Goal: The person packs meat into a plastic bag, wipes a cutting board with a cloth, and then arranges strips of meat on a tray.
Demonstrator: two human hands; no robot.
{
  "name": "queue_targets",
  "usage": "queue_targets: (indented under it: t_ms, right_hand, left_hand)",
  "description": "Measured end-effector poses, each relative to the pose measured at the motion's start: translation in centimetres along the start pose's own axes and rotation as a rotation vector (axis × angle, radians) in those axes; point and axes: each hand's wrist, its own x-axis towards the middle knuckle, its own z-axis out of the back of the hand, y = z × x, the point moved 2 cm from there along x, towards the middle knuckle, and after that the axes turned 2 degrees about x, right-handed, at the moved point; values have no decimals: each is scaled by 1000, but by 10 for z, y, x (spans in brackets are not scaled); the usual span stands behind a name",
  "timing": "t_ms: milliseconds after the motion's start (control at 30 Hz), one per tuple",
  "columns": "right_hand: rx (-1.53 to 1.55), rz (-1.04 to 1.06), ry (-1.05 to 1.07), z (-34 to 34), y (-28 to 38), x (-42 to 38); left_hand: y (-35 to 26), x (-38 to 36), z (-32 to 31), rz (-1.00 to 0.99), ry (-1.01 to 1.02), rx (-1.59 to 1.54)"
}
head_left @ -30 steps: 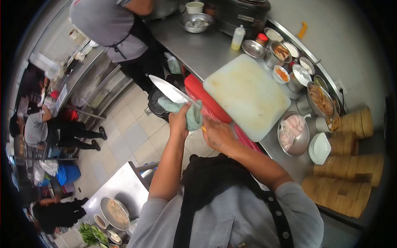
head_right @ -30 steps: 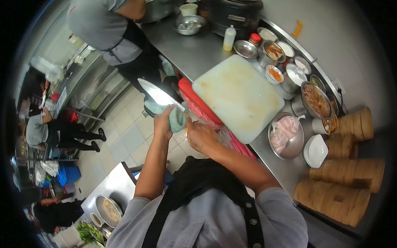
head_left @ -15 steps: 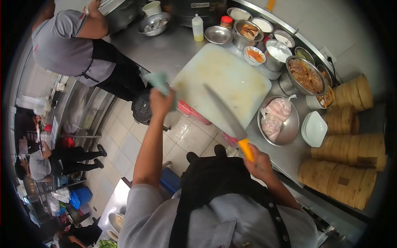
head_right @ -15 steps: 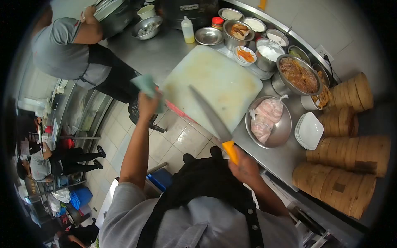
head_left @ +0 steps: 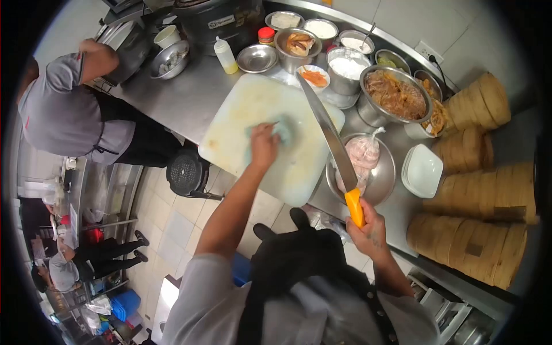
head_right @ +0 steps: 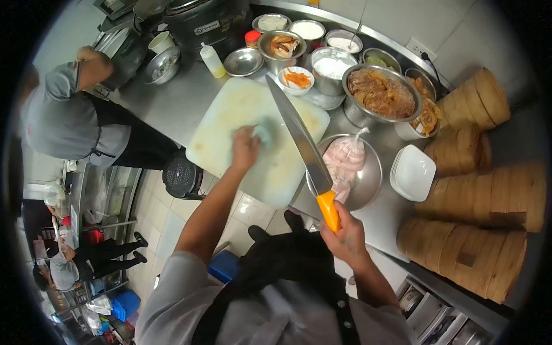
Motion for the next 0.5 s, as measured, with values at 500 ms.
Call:
queue_targets:
  t_ms: [500]
  right_hand:
    - [-11, 16, -69, 31, -1, 29]
  left_hand:
    - [-31, -38, 49, -388, 820, 86]
